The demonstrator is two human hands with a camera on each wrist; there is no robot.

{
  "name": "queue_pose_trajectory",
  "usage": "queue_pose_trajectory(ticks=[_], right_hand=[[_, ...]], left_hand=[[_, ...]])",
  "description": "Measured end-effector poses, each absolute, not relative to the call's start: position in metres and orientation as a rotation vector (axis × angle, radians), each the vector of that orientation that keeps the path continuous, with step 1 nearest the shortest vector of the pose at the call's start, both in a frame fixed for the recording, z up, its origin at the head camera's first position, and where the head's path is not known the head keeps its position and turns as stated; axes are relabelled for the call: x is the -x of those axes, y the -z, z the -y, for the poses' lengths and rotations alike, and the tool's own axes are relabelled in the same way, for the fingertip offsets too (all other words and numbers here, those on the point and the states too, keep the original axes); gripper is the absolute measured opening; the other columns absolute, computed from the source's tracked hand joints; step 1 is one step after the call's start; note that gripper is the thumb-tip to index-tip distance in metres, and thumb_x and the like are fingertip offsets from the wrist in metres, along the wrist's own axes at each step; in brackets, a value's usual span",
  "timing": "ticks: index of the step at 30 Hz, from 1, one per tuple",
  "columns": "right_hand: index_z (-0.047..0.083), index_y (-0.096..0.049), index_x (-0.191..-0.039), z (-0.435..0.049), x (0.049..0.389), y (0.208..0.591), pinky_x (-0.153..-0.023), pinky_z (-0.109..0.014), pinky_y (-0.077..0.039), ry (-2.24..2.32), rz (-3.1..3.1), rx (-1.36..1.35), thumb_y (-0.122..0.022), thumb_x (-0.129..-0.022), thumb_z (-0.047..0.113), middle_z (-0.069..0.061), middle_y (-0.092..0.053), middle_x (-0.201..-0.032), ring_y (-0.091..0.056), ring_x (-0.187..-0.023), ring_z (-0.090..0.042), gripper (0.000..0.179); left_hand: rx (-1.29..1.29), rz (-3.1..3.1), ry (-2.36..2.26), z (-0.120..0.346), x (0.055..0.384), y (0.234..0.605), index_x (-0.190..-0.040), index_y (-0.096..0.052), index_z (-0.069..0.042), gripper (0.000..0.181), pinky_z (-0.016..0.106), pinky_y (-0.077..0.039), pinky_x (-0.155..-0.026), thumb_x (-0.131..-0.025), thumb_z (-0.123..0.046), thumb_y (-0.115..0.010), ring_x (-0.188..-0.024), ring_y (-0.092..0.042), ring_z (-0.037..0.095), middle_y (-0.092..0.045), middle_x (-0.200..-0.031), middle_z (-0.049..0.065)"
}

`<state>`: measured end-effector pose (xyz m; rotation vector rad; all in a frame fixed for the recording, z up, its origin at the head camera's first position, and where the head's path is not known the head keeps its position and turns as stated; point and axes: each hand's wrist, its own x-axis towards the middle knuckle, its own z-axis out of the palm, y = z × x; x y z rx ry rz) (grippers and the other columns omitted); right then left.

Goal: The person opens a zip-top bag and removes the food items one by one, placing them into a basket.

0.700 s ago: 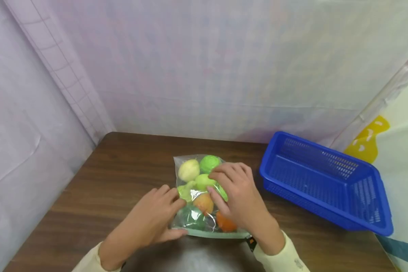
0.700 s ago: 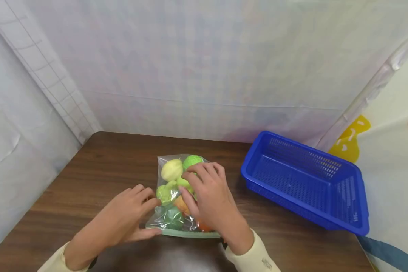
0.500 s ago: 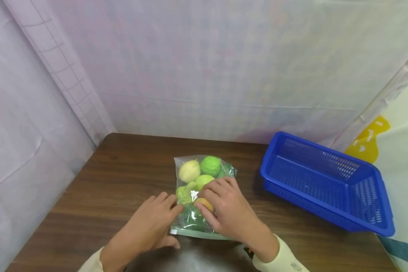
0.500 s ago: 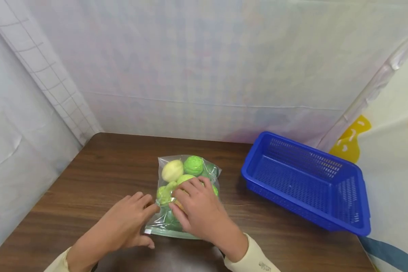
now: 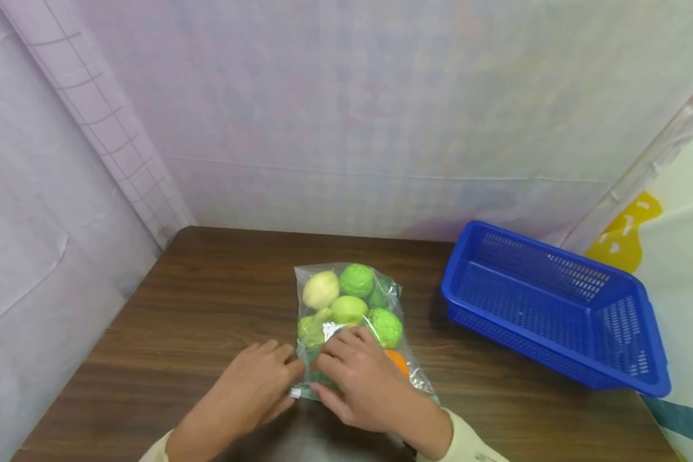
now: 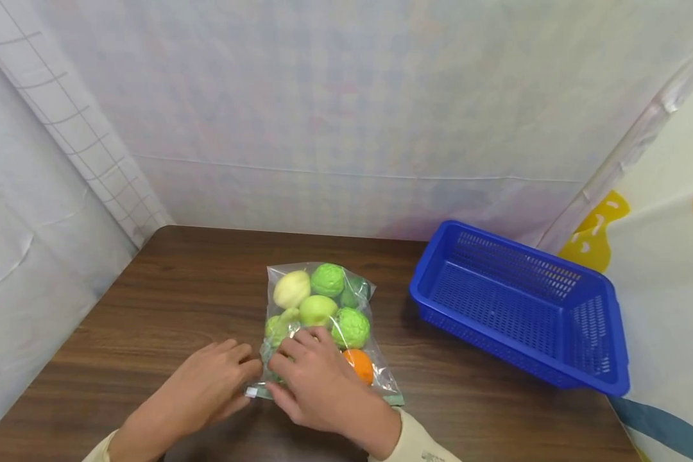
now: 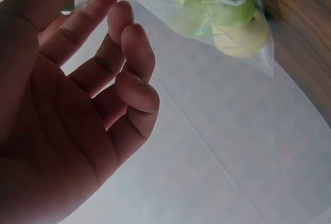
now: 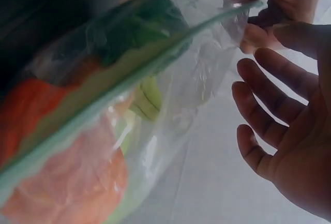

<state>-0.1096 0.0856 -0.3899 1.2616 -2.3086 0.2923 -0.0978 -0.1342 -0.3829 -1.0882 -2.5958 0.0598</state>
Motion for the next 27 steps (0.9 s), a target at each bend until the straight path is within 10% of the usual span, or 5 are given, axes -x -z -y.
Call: queue_pose_trajectory(ticks=[27], right_hand=[[0.021, -0.069, -0.086, -0.076, 0.114, 0.399, -0.079, -0.028, -0.045, -0.332, 2.197, -1.21, -0.07, -0.091, 0.034, 0.01, -0.067, -0.09, -0.061, -0.086, -0.011, 0.014]], left_hand=[[1.231, 2.675, 0.185, 0.134, 0.107, 0.354, -0.076, -0.068, -0.018, 0.013, 0.022, -0.046, -0.055, -0.086, -0.019, -0.077, -0.063, -0.049, 0.003, -0.058, -0.074, -0.01]])
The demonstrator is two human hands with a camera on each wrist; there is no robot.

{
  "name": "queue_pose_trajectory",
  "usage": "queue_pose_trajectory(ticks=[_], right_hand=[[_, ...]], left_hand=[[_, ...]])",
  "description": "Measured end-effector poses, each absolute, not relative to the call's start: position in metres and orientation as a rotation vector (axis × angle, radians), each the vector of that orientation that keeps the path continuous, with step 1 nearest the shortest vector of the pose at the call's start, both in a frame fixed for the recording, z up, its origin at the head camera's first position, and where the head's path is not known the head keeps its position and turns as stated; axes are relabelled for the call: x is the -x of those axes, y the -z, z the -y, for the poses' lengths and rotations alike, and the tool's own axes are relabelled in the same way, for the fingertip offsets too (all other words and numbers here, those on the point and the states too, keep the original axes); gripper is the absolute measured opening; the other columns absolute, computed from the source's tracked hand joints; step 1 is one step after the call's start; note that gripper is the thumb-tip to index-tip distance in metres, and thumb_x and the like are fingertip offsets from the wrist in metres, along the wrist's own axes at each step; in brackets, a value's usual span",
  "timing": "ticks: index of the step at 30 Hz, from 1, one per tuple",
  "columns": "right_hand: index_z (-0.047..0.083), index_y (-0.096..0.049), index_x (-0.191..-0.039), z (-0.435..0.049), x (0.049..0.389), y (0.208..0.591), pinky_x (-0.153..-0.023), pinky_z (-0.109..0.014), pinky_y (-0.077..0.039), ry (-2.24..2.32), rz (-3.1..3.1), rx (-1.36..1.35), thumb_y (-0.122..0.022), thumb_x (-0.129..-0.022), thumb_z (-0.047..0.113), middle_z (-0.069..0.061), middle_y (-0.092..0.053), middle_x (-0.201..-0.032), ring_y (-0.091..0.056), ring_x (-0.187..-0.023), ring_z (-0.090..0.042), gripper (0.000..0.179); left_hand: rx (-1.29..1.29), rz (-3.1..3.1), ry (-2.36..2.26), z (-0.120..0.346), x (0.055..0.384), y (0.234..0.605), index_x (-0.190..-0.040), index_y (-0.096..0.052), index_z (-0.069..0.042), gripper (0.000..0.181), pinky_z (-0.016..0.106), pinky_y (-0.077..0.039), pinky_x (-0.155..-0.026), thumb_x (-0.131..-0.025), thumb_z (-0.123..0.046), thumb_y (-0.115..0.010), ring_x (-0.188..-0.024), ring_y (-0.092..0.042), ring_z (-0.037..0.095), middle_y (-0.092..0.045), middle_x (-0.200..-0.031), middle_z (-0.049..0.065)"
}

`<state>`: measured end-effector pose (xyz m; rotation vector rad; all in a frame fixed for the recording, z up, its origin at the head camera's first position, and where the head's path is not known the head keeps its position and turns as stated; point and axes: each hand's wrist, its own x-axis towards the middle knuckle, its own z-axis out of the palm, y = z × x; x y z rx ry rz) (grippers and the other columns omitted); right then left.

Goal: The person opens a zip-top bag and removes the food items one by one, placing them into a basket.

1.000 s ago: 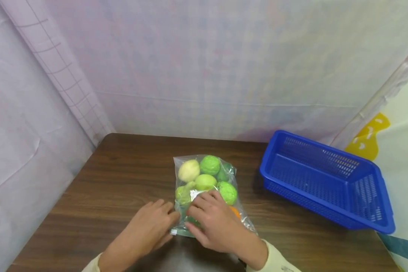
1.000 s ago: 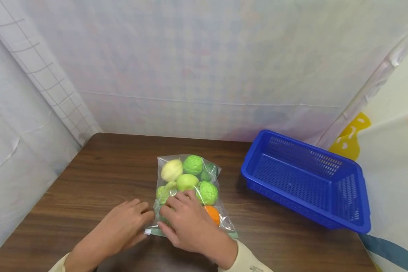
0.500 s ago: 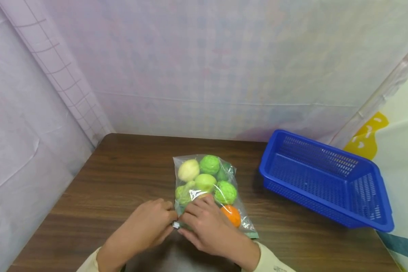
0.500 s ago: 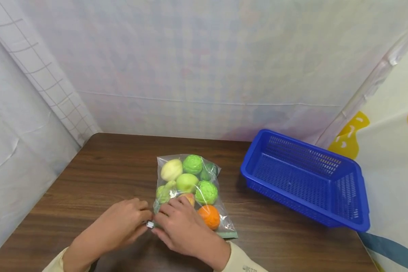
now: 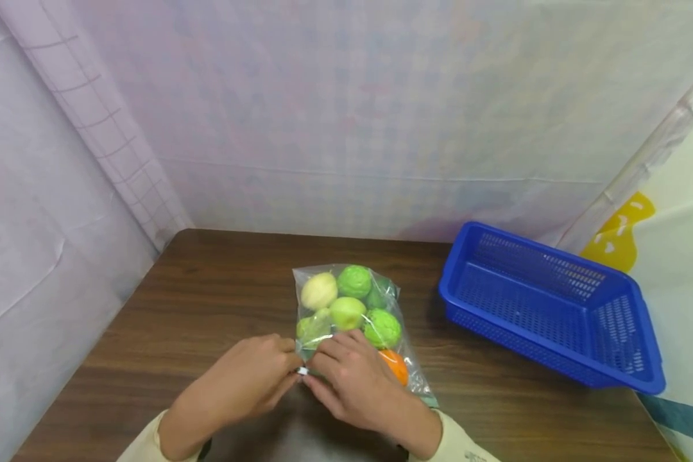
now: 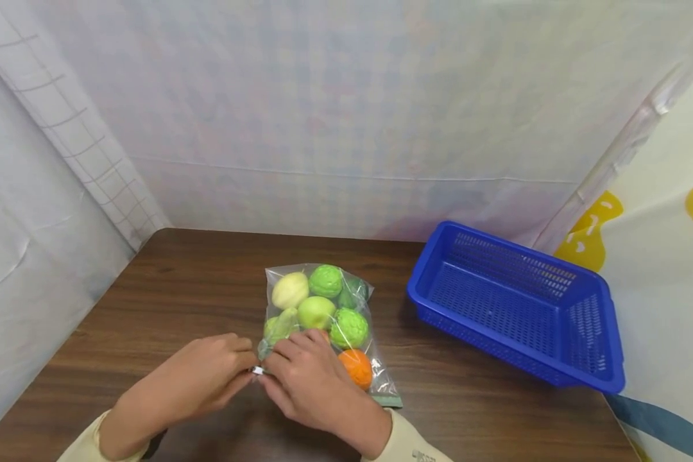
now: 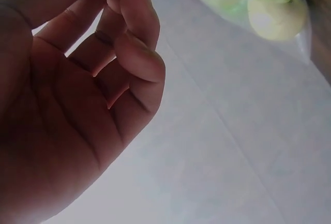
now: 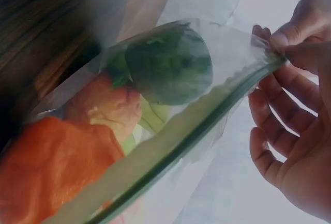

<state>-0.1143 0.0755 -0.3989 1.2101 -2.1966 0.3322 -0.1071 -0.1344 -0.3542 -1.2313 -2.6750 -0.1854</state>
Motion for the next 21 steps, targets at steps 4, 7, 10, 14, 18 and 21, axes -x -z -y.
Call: queue_pose_trajectory(ticks=[4, 7, 10, 14, 18, 21], right_hand=[[0.02, -0.069, -0.087, -0.074, 0.117, 0.393, -0.078, -0.028, -0.046, -0.371, 2.138, -1.173, -0.07, -0.092, 0.033, 0.009, -0.068, -0.091, -0.063, -0.086, -0.011, 0.015], [0.018, -0.07, -0.09, -0.074, 0.12, 0.387, -0.08, -0.029, -0.048, -0.417, 2.115, -1.147, -0.07, -0.092, 0.031, 0.007, -0.07, -0.094, -0.065, -0.089, -0.012, 0.013], [0.017, -0.071, -0.091, -0.076, 0.124, 0.381, -0.08, -0.03, -0.049, -0.454, 2.099, -1.123, -0.07, -0.092, 0.029, 0.006, -0.07, -0.093, -0.065, -0.087, -0.012, 0.013], [0.016, -0.072, -0.089, -0.078, 0.13, 0.374, -0.076, -0.029, -0.048, -0.484, 2.087, -1.097, -0.07, -0.092, 0.028, 0.007, -0.069, -0.089, -0.063, -0.082, -0.011, 0.012], [0.015, -0.073, -0.088, -0.081, 0.137, 0.369, -0.073, -0.029, -0.049, -0.506, 2.078, -1.084, -0.071, -0.091, 0.026, 0.006, -0.069, -0.088, -0.064, -0.081, -0.012, 0.012], [0.015, -0.073, -0.088, -0.083, 0.142, 0.365, -0.073, -0.029, -0.05, -0.526, 2.073, -1.076, -0.072, -0.09, 0.024, 0.005, -0.07, -0.088, -0.065, -0.081, -0.012, 0.01]], left_hand=[[1.247, 2.694, 0.243, 0.132, 0.112, 0.342, -0.074, -0.068, -0.017, 0.015, 0.019, -0.043, -0.054, -0.086, -0.012, -0.076, -0.06, -0.043, 0.001, -0.054, -0.07, -0.012], [1.242, 2.721, 0.303, 0.13, 0.117, 0.33, -0.071, -0.068, -0.016, 0.018, 0.018, -0.041, -0.053, -0.086, -0.01, -0.076, -0.058, -0.04, 0.0, -0.05, -0.067, -0.013], [1.216, 2.749, 0.335, 0.127, 0.121, 0.321, -0.067, -0.064, -0.018, 0.025, 0.018, -0.038, -0.051, -0.087, -0.009, -0.075, -0.056, -0.036, 0.0, -0.046, -0.064, -0.013], [1.165, 2.782, 0.404, 0.124, 0.127, 0.313, -0.062, -0.057, -0.021, 0.034, 0.017, -0.035, -0.049, -0.089, -0.007, -0.071, -0.055, -0.032, -0.001, -0.04, -0.061, -0.012], [1.133, 2.775, 0.483, 0.122, 0.133, 0.308, -0.061, -0.057, -0.022, 0.035, 0.017, -0.035, -0.049, -0.09, -0.008, -0.072, -0.054, -0.032, -0.001, -0.039, -0.059, -0.013], [1.123, 2.763, 0.512, 0.119, 0.137, 0.303, -0.06, -0.056, -0.021, 0.037, 0.016, -0.033, -0.048, -0.09, -0.008, -0.072, -0.053, -0.031, -0.002, -0.037, -0.057, -0.013]])
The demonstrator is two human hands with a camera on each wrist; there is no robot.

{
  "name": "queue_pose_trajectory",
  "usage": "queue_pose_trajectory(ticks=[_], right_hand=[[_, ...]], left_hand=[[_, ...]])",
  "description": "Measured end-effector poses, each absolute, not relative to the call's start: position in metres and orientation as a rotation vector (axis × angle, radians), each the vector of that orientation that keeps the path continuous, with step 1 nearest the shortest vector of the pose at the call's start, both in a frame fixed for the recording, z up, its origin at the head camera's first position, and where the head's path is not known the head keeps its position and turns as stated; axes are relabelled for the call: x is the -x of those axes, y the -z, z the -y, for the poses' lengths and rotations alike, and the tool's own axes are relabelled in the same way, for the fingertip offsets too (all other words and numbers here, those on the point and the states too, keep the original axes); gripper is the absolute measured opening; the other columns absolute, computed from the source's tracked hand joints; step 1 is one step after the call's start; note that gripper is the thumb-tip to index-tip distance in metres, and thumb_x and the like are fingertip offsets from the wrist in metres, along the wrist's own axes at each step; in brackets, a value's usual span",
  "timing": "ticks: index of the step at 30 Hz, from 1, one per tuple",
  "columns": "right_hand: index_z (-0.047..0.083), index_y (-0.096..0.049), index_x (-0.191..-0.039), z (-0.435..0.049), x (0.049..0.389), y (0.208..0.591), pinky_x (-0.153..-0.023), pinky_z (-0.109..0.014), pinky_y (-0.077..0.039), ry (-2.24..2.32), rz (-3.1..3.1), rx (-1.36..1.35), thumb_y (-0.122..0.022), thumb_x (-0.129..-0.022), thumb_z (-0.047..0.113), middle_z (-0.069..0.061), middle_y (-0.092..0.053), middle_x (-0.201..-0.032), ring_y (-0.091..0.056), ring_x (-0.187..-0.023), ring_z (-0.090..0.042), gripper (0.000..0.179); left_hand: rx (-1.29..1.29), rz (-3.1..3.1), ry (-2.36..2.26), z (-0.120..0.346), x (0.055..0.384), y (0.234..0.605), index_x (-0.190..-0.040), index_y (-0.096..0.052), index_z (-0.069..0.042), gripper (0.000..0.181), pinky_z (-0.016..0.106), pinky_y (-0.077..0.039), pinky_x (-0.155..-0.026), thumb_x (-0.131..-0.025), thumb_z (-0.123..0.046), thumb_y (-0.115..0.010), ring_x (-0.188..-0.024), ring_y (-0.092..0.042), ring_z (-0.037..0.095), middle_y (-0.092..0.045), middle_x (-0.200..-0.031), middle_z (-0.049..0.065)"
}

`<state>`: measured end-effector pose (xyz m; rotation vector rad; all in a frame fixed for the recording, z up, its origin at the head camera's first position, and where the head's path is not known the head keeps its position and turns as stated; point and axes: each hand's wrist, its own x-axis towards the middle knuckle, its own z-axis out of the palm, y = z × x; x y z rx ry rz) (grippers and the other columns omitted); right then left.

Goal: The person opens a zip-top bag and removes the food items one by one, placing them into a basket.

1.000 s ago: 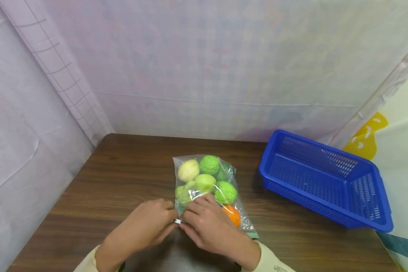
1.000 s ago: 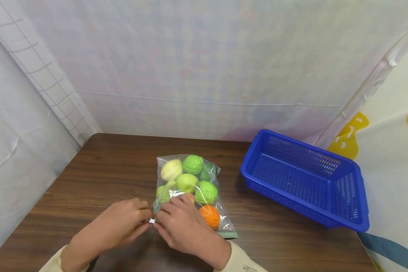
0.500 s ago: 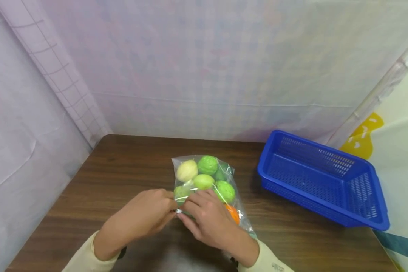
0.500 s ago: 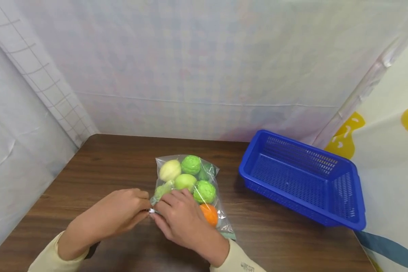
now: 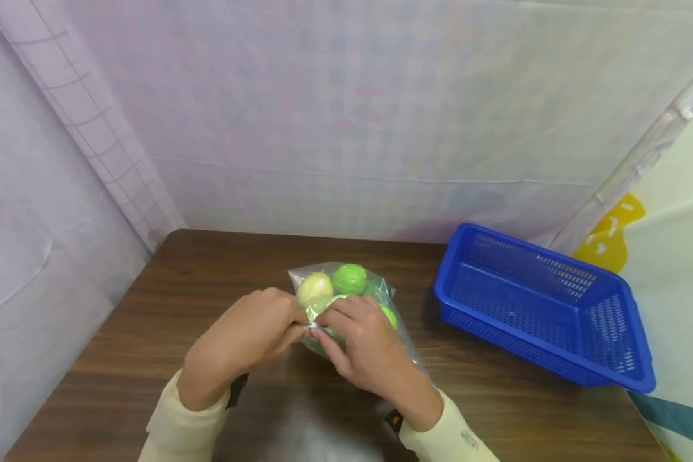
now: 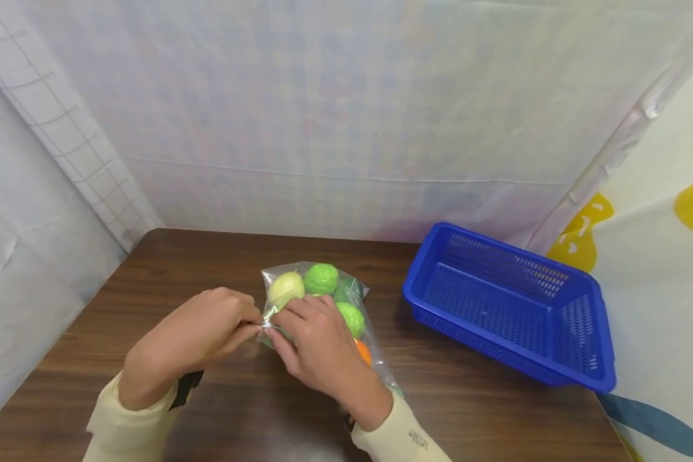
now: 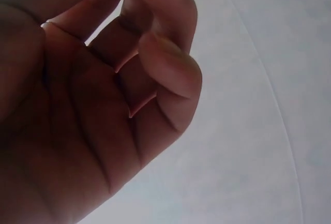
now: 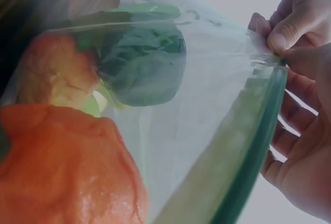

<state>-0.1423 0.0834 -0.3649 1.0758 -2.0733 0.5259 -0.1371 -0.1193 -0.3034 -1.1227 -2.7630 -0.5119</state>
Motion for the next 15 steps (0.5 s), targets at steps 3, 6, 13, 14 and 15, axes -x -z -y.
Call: queue_pose_trajectory(ticks=[3, 6, 13, 14, 15], right_hand=[[0.014, -0.073, -0.088, -0.086, 0.146, 0.362, -0.074, -0.03, -0.051, -0.548, 2.083, -1.066, -0.072, -0.09, 0.023, 0.005, -0.071, -0.089, -0.066, -0.082, -0.012, 0.009], [0.014, -0.073, -0.088, -0.089, 0.149, 0.36, -0.076, -0.032, -0.052, -0.566, 2.11, -1.058, -0.072, -0.091, 0.024, 0.004, -0.072, -0.089, -0.067, -0.085, -0.013, 0.011], [0.013, -0.074, -0.089, -0.094, 0.153, 0.358, -0.08, -0.033, -0.053, -0.593, 2.169, -1.04, -0.071, -0.092, 0.025, 0.003, -0.072, -0.091, -0.068, -0.089, -0.014, 0.013], [0.013, -0.074, -0.089, -0.094, 0.154, 0.358, -0.08, -0.033, -0.053, -0.598, 2.171, -1.04, -0.071, -0.092, 0.025, 0.003, -0.072, -0.091, -0.068, -0.089, -0.014, 0.013], [0.013, -0.074, -0.089, -0.094, 0.155, 0.358, -0.079, -0.033, -0.053, -0.6, 2.17, -1.042, -0.071, -0.092, 0.025, 0.003, -0.072, -0.09, -0.068, -0.089, -0.014, 0.013]], left_hand=[[1.113, 2.764, 0.522, 0.116, 0.142, 0.3, -0.059, -0.054, -0.021, 0.038, 0.017, -0.032, -0.047, -0.091, -0.009, -0.071, -0.052, -0.031, -0.001, -0.036, -0.057, -0.013], [1.094, 2.775, 0.527, 0.114, 0.147, 0.299, -0.059, -0.055, -0.022, 0.037, 0.018, -0.033, -0.049, -0.091, -0.013, -0.073, -0.053, -0.032, 0.0, -0.037, -0.057, -0.013], [1.087, 2.784, 0.611, 0.111, 0.155, 0.3, -0.062, -0.059, -0.023, 0.034, 0.019, -0.038, -0.051, -0.091, -0.015, -0.073, -0.052, -0.036, 0.0, -0.039, -0.056, -0.016], [1.091, 2.78, 0.617, 0.111, 0.156, 0.3, -0.061, -0.058, -0.024, 0.035, 0.019, -0.038, -0.051, -0.091, -0.014, -0.073, -0.052, -0.036, 0.0, -0.039, -0.056, -0.015], [1.094, 2.777, 0.621, 0.111, 0.157, 0.3, -0.061, -0.057, -0.024, 0.035, 0.019, -0.038, -0.051, -0.09, -0.014, -0.073, -0.052, -0.036, 0.0, -0.038, -0.056, -0.016]])
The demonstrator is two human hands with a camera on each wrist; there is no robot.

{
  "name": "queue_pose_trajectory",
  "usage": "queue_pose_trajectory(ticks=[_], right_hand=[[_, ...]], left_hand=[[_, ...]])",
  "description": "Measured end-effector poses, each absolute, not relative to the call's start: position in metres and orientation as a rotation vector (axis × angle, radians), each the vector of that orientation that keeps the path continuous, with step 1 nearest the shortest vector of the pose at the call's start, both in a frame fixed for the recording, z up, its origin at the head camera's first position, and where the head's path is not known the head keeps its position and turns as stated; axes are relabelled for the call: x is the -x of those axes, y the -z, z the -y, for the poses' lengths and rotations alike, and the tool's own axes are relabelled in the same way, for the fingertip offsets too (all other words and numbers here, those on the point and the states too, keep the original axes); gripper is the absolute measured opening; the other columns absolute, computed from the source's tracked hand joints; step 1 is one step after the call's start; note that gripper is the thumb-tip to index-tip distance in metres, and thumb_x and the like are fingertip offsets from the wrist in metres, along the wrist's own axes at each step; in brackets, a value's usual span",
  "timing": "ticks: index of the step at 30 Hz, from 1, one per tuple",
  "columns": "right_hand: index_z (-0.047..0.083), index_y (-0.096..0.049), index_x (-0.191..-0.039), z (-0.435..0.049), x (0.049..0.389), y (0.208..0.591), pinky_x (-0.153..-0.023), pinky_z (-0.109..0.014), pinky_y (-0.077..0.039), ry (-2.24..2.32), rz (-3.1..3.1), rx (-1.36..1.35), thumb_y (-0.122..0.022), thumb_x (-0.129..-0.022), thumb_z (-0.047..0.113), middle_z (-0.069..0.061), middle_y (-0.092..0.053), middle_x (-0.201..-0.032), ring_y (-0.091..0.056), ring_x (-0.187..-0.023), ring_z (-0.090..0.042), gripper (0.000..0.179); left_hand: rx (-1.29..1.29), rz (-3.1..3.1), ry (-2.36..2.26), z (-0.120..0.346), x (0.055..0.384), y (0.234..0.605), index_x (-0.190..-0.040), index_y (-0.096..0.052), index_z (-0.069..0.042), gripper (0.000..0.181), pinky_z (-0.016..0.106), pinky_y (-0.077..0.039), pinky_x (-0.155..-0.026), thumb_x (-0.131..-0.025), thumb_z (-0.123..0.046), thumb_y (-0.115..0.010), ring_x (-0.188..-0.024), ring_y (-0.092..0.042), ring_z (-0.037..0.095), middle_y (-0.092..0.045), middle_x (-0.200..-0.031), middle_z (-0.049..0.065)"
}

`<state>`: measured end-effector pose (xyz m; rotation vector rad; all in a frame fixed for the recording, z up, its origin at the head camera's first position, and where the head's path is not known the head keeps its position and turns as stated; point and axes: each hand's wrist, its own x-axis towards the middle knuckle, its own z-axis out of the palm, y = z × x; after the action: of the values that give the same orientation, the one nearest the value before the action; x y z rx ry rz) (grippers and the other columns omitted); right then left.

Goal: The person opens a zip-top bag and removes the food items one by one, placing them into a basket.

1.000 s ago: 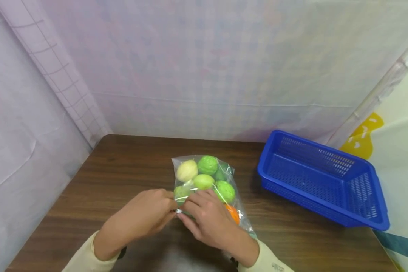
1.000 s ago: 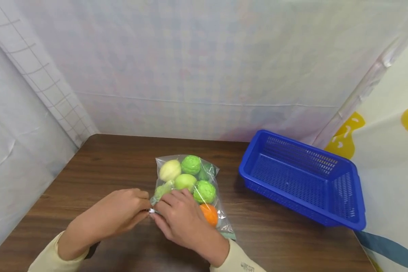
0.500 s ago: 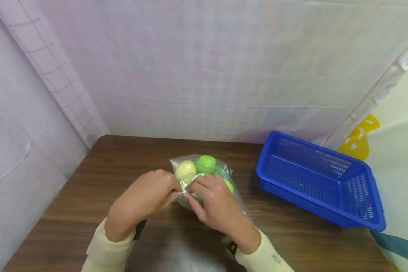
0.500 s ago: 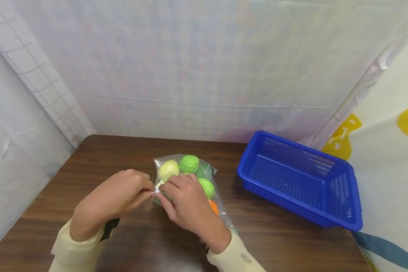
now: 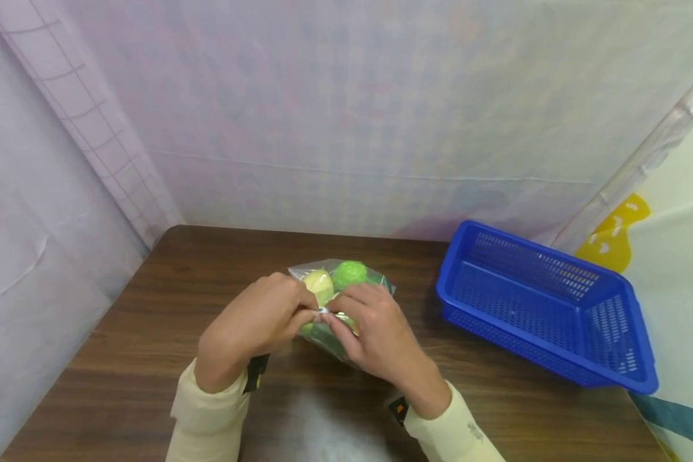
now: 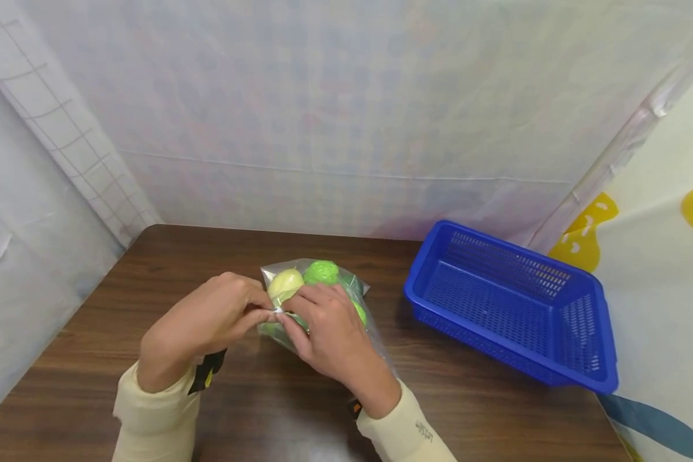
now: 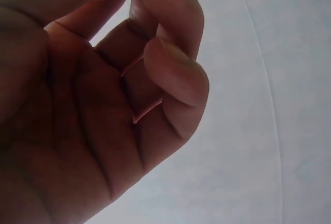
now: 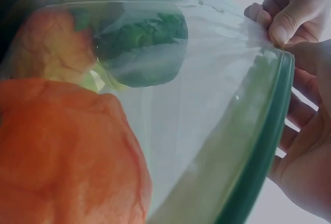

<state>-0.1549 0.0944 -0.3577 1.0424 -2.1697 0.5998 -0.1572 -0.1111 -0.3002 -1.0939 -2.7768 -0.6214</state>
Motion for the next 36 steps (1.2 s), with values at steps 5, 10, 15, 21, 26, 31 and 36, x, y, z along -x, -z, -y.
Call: queue_pose_trajectory(ticks=[5, 10, 15, 21, 26, 31, 36], right_hand=[[0.014, -0.074, -0.088, -0.096, 0.156, 0.358, -0.077, -0.033, -0.052, -0.611, 2.183, -1.044, -0.071, -0.092, 0.025, 0.004, -0.071, -0.091, -0.067, -0.088, -0.013, 0.012], [0.014, -0.074, -0.089, -0.096, 0.155, 0.358, -0.078, -0.032, -0.051, -0.618, 2.199, -1.039, -0.069, -0.093, 0.025, 0.004, -0.071, -0.092, -0.066, -0.089, -0.012, 0.012], [0.014, -0.074, -0.088, -0.098, 0.156, 0.359, -0.077, -0.031, -0.052, -0.606, 2.2, -1.04, -0.068, -0.093, 0.024, 0.004, -0.071, -0.091, -0.066, -0.087, -0.012, 0.012], [0.013, -0.074, -0.087, -0.102, 0.158, 0.36, -0.073, -0.029, -0.051, -0.591, 2.205, -1.03, -0.071, -0.091, 0.023, 0.003, -0.071, -0.087, -0.065, -0.081, -0.012, 0.012], [0.013, -0.074, -0.087, -0.105, 0.159, 0.359, -0.071, -0.028, -0.05, -0.579, 2.233, -1.027, -0.071, -0.091, 0.024, 0.003, -0.07, -0.086, -0.063, -0.077, -0.01, 0.012], [0.014, -0.074, -0.087, -0.112, 0.16, 0.357, -0.071, -0.03, -0.049, -0.571, 2.284, -0.995, -0.07, -0.091, 0.025, 0.005, -0.07, -0.086, -0.063, -0.076, -0.01, 0.012], [0.014, -0.074, -0.088, -0.119, 0.162, 0.355, -0.074, -0.032, -0.051, -0.573, 2.326, -0.967, -0.07, -0.092, 0.025, 0.004, -0.071, -0.088, -0.065, -0.077, -0.011, 0.012]], left_hand=[[1.112, 2.773, 0.616, 0.11, 0.159, 0.301, -0.062, -0.059, -0.024, 0.033, 0.02, -0.039, -0.052, -0.09, -0.016, -0.074, -0.053, -0.038, 0.0, -0.04, -0.057, -0.016], [1.133, 2.76, 0.619, 0.112, 0.161, 0.301, -0.065, -0.063, -0.024, 0.028, 0.02, -0.04, -0.054, -0.089, -0.017, -0.076, -0.055, -0.039, 0.0, -0.044, -0.059, -0.017], [1.159, 2.71, 0.615, 0.114, 0.162, 0.3, -0.068, -0.067, -0.022, 0.022, 0.02, -0.042, -0.057, -0.088, -0.019, -0.077, -0.057, -0.042, 0.0, -0.049, -0.061, -0.016], [1.09, 2.69, 0.657, 0.125, 0.162, 0.3, -0.078, -0.075, -0.017, 0.01, 0.024, -0.049, -0.064, -0.088, -0.018, -0.078, -0.065, -0.053, 0.0, -0.065, -0.073, -0.011], [1.069, 2.689, 0.679, 0.129, 0.163, 0.3, -0.084, -0.078, -0.014, 0.006, 0.025, -0.05, -0.066, -0.088, -0.018, -0.077, -0.07, -0.055, 0.002, -0.064, -0.08, -0.01], [1.043, 2.68, 0.702, 0.131, 0.165, 0.302, -0.087, -0.079, -0.013, 0.007, 0.025, -0.05, -0.067, -0.089, -0.019, -0.077, -0.07, -0.054, 0.003, -0.061, -0.081, -0.009], [1.028, 2.635, 0.693, 0.133, 0.171, 0.304, -0.089, -0.08, -0.013, 0.006, 0.025, -0.051, -0.067, -0.09, -0.018, -0.076, -0.071, -0.056, 0.003, -0.065, -0.082, -0.008]])
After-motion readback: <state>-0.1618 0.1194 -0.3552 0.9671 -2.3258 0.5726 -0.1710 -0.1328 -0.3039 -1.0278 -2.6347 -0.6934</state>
